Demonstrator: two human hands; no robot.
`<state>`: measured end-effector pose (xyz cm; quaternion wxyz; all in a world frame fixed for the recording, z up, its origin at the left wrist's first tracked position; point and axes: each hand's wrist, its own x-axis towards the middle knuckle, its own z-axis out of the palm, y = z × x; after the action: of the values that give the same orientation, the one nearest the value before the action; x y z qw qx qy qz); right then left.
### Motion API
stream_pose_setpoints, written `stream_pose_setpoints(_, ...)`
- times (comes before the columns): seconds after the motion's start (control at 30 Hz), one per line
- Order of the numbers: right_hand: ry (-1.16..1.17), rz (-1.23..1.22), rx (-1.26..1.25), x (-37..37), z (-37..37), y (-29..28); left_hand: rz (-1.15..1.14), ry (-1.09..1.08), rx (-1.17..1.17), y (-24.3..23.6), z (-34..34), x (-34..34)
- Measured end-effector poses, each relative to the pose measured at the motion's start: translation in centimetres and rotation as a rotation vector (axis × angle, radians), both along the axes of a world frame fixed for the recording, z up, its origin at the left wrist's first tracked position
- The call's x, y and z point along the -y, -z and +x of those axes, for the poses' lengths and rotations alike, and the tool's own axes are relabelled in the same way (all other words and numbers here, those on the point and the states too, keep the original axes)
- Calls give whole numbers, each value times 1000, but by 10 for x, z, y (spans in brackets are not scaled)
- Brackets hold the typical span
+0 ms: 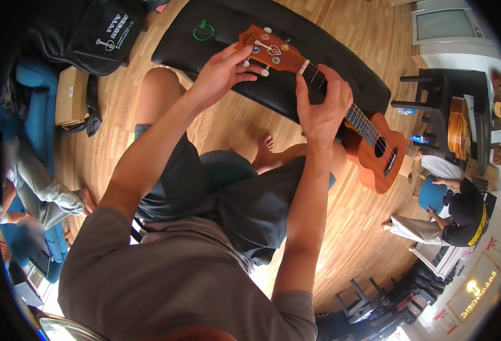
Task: The person sits on a bench and ties small colored rubber bands around the tuning pegs of a guitar headstock. They handle the bands one at a time, wrapping and securing them on the pegs.
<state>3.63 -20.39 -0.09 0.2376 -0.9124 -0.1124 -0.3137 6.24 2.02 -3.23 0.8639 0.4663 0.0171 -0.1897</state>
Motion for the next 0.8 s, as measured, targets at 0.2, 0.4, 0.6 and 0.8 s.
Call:
stream_pose_setpoints(0.2,-103,41,-13,-26,16,-4,-8,-10,3,4,2,-1)
stream_pose_setpoints(0.4,-124,66,-99,-27,22,-2,-3,-11,0,1,0,-2)
stream_pose_setpoints(0.6,-146,49,-172,-34,15,-17,17,0,32,2,-1,-5)
stream_pose_setpoints(0.8,-119,-6,-131,-36,18,-11,61,14,44,-3,-4,-7)
